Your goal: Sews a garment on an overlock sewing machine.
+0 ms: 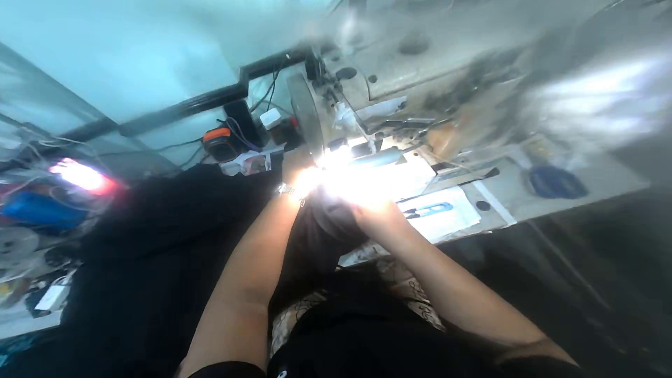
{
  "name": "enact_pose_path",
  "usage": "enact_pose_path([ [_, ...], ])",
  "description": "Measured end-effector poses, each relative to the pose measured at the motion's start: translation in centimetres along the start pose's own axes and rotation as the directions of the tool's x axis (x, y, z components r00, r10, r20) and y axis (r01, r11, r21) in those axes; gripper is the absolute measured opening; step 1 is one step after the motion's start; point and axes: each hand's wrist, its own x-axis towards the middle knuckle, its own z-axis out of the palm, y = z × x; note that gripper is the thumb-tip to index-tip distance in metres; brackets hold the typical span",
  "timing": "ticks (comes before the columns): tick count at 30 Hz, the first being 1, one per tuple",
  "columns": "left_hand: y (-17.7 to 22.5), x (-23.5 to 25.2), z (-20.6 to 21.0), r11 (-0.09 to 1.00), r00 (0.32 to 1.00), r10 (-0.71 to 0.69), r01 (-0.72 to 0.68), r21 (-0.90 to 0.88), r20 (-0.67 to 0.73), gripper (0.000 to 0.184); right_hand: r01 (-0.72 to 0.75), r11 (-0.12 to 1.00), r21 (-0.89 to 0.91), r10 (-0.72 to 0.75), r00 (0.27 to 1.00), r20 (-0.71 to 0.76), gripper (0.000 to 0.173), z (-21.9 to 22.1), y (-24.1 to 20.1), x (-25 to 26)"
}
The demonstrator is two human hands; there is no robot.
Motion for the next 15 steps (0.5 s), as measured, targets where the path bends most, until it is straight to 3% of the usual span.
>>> enact_pose_path([
  [2, -0.1, 0.7, 0.3, 0.999, 0.998, -0.049, 0.049, -0.007, 0.025, 0.034, 0.016, 0.999, -0.03, -0.017, 0.999, -0.042, 0.022, 0.2, -0.1, 0.2],
  [6, 0.8, 1.6, -0.9, 0.969, 0.953, -0.176, 0.212, -0.128, 0.246, 0.039, 0.08, 0.997, -0.022, -0.082, 0.989, -0.122, 0.021, 0.8, -0.2, 0.1],
  [11, -1.2, 1.7, 1.0, 0.987, 0.997, 0.026, -0.014, -0.158, 0.076, 0.034, 0.111, 0.994, -0.006, -0.111, 0.983, -0.144, 0.022, 1.0, -0.4, -1.0],
  [15, -0.7, 1.5, 0.5, 0.987, 0.993, 0.002, 0.017, -0.162, 0.116, 0.035, 0.079, 0.997, 0.026, -0.075, 0.99, -0.12, 0.023, 0.8, -0.6, -0.9],
])
